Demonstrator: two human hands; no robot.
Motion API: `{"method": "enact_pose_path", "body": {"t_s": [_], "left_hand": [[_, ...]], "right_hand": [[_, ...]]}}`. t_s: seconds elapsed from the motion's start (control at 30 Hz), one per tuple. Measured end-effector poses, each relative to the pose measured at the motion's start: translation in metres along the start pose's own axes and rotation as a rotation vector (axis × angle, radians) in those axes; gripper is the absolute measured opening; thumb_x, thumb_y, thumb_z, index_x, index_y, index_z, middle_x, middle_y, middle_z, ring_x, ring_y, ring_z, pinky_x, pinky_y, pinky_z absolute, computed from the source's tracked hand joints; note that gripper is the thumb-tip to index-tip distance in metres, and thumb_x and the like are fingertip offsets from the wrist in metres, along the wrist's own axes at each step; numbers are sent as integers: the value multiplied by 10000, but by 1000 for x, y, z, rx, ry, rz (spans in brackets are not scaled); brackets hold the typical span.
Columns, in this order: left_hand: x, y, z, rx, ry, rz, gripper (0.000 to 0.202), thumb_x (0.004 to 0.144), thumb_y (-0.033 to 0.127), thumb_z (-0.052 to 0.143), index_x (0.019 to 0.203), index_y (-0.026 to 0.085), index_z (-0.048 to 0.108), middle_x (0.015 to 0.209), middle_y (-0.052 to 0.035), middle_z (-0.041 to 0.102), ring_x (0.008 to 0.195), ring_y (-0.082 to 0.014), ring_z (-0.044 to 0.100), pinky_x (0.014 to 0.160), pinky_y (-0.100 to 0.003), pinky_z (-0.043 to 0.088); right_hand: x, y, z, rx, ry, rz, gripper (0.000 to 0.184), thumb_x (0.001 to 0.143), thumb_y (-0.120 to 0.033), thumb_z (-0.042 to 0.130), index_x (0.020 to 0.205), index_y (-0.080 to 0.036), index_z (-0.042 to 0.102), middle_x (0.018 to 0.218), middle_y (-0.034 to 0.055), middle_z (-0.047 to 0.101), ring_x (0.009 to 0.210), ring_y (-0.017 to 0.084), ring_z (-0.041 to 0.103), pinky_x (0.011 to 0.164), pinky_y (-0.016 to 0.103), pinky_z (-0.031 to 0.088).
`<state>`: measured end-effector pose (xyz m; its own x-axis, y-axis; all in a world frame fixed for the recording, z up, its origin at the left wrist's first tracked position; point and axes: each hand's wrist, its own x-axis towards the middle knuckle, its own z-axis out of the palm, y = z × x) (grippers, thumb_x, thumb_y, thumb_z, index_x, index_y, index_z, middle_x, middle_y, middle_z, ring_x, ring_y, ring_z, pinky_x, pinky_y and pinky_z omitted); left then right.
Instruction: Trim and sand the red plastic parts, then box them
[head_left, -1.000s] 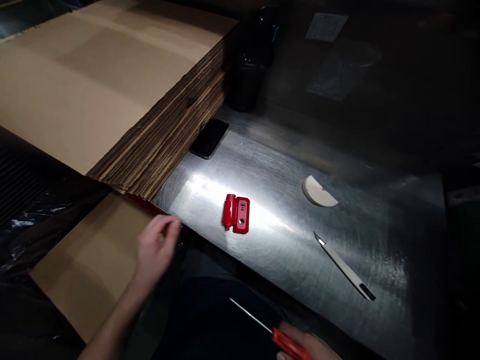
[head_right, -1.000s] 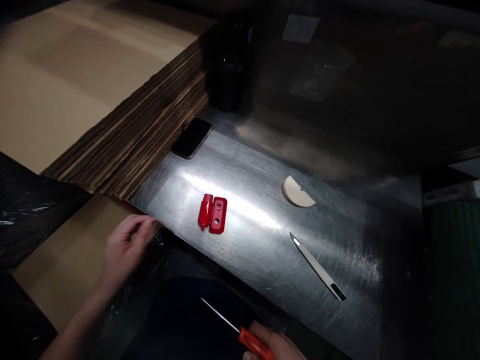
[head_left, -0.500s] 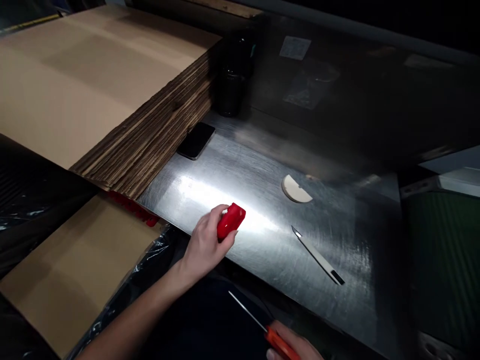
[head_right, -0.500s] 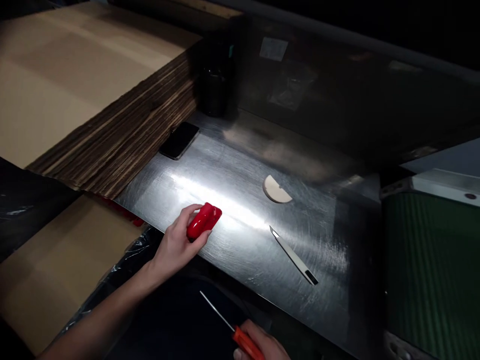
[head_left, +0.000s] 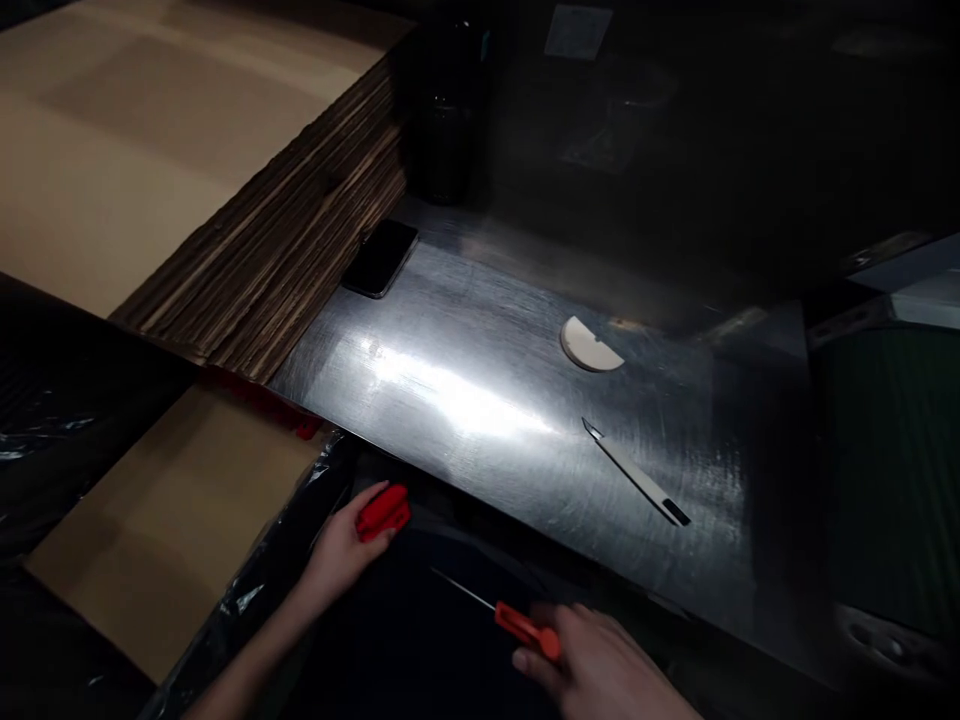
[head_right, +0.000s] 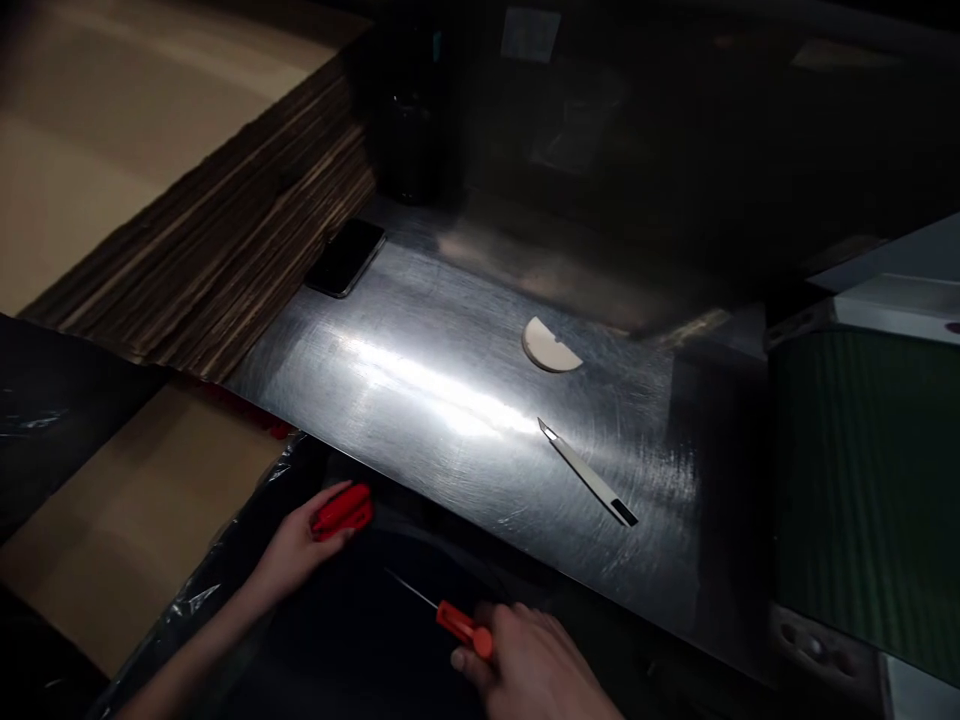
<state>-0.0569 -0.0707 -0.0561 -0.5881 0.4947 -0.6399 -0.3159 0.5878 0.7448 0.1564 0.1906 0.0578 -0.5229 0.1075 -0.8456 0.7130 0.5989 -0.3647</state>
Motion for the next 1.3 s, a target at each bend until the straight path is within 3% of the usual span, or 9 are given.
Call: {"method": "enact_pose_path", "body": {"t_s": [0.07, 0.27, 0.53, 0.63, 0.73, 0.9, 1.07, 1.23, 1.3], "left_hand": [[6, -5, 9, 85, 74, 27, 826, 803, 414, 713, 1537, 103, 499, 1385, -198, 720, 1255, -349, 705, 1085, -463, 527], [1, -5, 8, 257, 45, 67, 358, 871, 275, 717, 1200, 134, 717, 1014, -90, 799, 927, -266, 749, 866, -410, 561], [4, -2, -9, 426, -54, 317, 274, 901, 143, 680, 1165, 177, 747, 951, -30, 820, 811, -214, 791, 705, -273, 596], [2, -7, -21, 548, -141, 573, 448, 925, 42, 594, 1312, 222, 732, 1161, -62, 824, 1068, -282, 800, 920, -364, 635], [3, -6, -33, 638, -302, 854, 487, 976, -15, 545, 1337, 254, 732, 1237, -64, 809, 1333, -317, 693, 1223, -535, 485], [12, 20, -53, 663, -469, 1053, 376, 1031, 20, 578, 1302, 220, 747, 1215, -96, 804, 1478, -318, 575, 1328, -655, 257], [5, 26, -86, 539, -452, 859, 383, 1008, 71, 628, 1248, 309, 807, 1119, -58, 836, 1393, -308, 658, 1275, -539, 427], [-27, -2, -87, 159, -81, 393, 213, 930, 253, 753, 1127, 241, 831, 1099, -105, 838, 1068, -330, 808, 946, -418, 663], [-40, -7, -79, -28, 35, 183, 362, 922, 390, 786, 1229, 196, 783, 1065, -125, 833, 949, -319, 821, 821, -397, 683]], "right_hand": [[6, -19, -7, -29, -21, -30, 336, 1018, -440, 591, 1217, -239, 773, 1160, 122, 761, 1152, 338, 698, 1015, 431, 483], [3, -31, -15, -51, -15, 15, 368, 1029, -483, 559, 1216, -235, 757, 1126, 119, 755, 1121, 343, 699, 970, 419, 479], [-9, -19, -20, 8, 12, 60, 473, 999, -592, 524, 1247, -261, 755, 1131, 105, 755, 1114, 338, 697, 964, 424, 490], [-17, -12, -34, -11, 1, 94, 438, 959, -589, 567, 1147, -245, 763, 1108, 102, 761, 1069, 335, 703, 941, 420, 506], [-21, -11, -58, -24, 22, 105, 443, 934, -612, 591, 1100, -234, 751, 1115, 99, 765, 1047, 333, 706, 900, 401, 523], [-6, -36, -105, -75, -73, 26, 432, 869, -633, 706, 1038, -236, 733, 1056, 67, 779, 935, 304, 728, 726, 338, 478], [-6, -35, -104, -44, -3, 15, 349, 825, -558, 732, 1022, -275, 783, 1016, 30, 783, 908, 286, 727, 744, 338, 468], [-25, -28, -46, 68, -10, 14, 450, 834, -597, 712, 1215, -380, 815, 1173, 40, 779, 1075, 350, 719, 898, 393, 527], [-26, -38, -27, 95, -25, -36, 382, 892, -566, 666, 1167, -357, 830, 1090, 56, 788, 1058, 337, 727, 897, 384, 532]]}}
